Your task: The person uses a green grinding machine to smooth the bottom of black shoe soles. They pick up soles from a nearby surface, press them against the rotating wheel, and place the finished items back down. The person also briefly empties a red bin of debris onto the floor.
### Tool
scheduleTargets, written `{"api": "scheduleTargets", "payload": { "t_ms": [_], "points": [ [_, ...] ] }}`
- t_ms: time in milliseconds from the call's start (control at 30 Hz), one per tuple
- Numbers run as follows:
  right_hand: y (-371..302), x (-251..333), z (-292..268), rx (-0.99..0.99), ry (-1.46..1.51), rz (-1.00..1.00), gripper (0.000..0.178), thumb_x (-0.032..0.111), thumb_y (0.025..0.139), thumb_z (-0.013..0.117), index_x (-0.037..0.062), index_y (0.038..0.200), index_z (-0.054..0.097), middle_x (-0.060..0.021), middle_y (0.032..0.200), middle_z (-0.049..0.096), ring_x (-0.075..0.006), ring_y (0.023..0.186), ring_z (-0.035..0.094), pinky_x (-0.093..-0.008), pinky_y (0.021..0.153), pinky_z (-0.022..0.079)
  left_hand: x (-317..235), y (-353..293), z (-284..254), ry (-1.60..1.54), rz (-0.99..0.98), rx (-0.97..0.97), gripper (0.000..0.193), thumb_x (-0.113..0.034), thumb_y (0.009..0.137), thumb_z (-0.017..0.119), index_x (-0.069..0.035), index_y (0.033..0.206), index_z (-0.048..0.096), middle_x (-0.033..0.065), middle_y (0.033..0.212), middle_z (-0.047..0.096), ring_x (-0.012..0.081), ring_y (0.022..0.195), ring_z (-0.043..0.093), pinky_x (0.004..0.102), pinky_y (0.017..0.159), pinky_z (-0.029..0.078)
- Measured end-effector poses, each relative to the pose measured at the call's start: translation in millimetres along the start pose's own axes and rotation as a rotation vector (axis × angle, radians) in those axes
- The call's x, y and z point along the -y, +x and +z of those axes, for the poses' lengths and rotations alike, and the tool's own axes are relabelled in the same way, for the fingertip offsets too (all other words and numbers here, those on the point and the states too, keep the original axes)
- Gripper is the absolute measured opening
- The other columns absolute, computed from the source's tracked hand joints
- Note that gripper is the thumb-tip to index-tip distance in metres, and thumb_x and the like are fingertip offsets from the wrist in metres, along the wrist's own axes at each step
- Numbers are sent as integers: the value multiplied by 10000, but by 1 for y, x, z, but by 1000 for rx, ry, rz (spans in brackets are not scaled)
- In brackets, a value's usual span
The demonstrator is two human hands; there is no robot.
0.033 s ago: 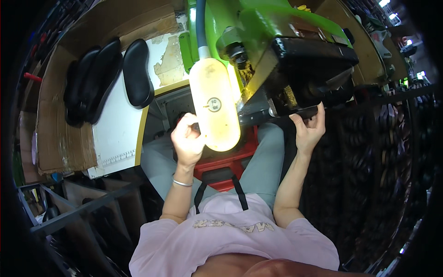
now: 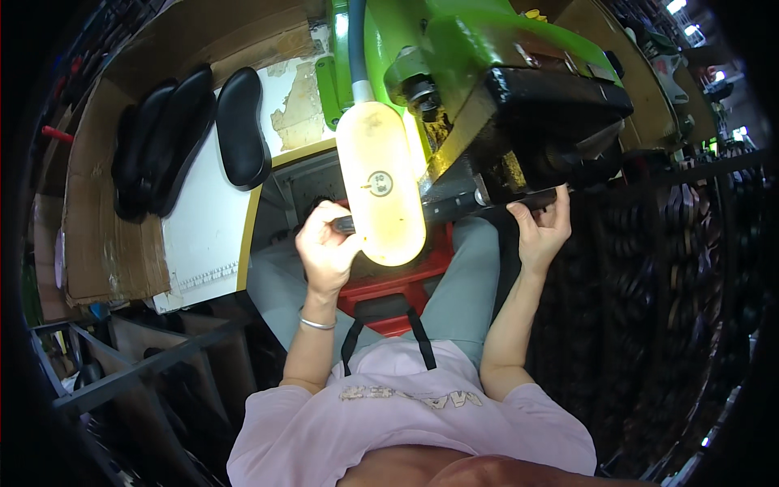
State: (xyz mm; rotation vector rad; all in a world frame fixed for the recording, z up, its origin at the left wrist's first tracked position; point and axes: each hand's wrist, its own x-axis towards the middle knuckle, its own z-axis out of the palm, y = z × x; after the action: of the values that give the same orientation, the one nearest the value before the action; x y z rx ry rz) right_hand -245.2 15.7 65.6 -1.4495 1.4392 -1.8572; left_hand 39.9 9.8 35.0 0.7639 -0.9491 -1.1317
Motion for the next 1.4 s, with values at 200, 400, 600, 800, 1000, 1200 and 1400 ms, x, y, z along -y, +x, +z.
{"api": "scheduleTargets", "payload": {
  "t_ms": [200,400,600,800,1000,1200,1400],
  "points": [
    [-15,2,23,123,149,-66,674,-119,712,764,-63,1317,473,-221,1344,502,-269,1065,620,-361,879,568,-14,-8,-42,12,18,-2,332,151,660,744,-16,879,557,58,840,539,133,768,525,244,692,458],
    [-36,-9,54,168,135,-226,649,-6,655,851,-50,1239,571,-191,1279,559,-245,1068,612,-346,884,542,-9,-17,-93,-114,-51,8,315,17,719,800,-52,867,530,16,806,488,119,753,490,235,701,414],
    [-49,-15,92,119,211,-254,675,94,562,909,-14,1174,643,-109,1087,677,-204,955,642,-332,838,526,16,-25,-146,-150,-190,84,289,68,702,758,-51,797,513,25,794,490,128,740,504,396,980,481],
    [-48,-19,86,129,132,-278,694,144,521,924,-7,1142,654,-96,1038,689,-223,913,656,-338,821,526,23,5,-67,806,-150,402,339,4,651,778,-33,956,635,128,918,639,300,884,630,402,925,477],
    [-43,-24,89,125,273,-37,607,219,622,889,-39,1115,646,-80,995,685,-174,906,648,-298,800,518,35,-7,32,472,229,188,508,-74,711,837,17,1125,555,131,1079,620,244,1010,615,356,905,489],
    [-79,-143,67,211,474,486,368,167,847,718,4,1158,608,-85,1062,639,-180,967,623,-321,858,510,74,-23,40,219,53,83,410,-69,749,818,-14,1039,534,66,1006,613,142,899,601,274,829,487],
    [-73,-160,23,-192,629,409,236,123,849,729,116,1004,551,57,813,505,-25,678,457,-156,604,365,70,-29,50,-90,-40,3,566,-197,720,872,-15,1122,518,56,1023,603,134,927,584,260,838,472]
  ]
}}
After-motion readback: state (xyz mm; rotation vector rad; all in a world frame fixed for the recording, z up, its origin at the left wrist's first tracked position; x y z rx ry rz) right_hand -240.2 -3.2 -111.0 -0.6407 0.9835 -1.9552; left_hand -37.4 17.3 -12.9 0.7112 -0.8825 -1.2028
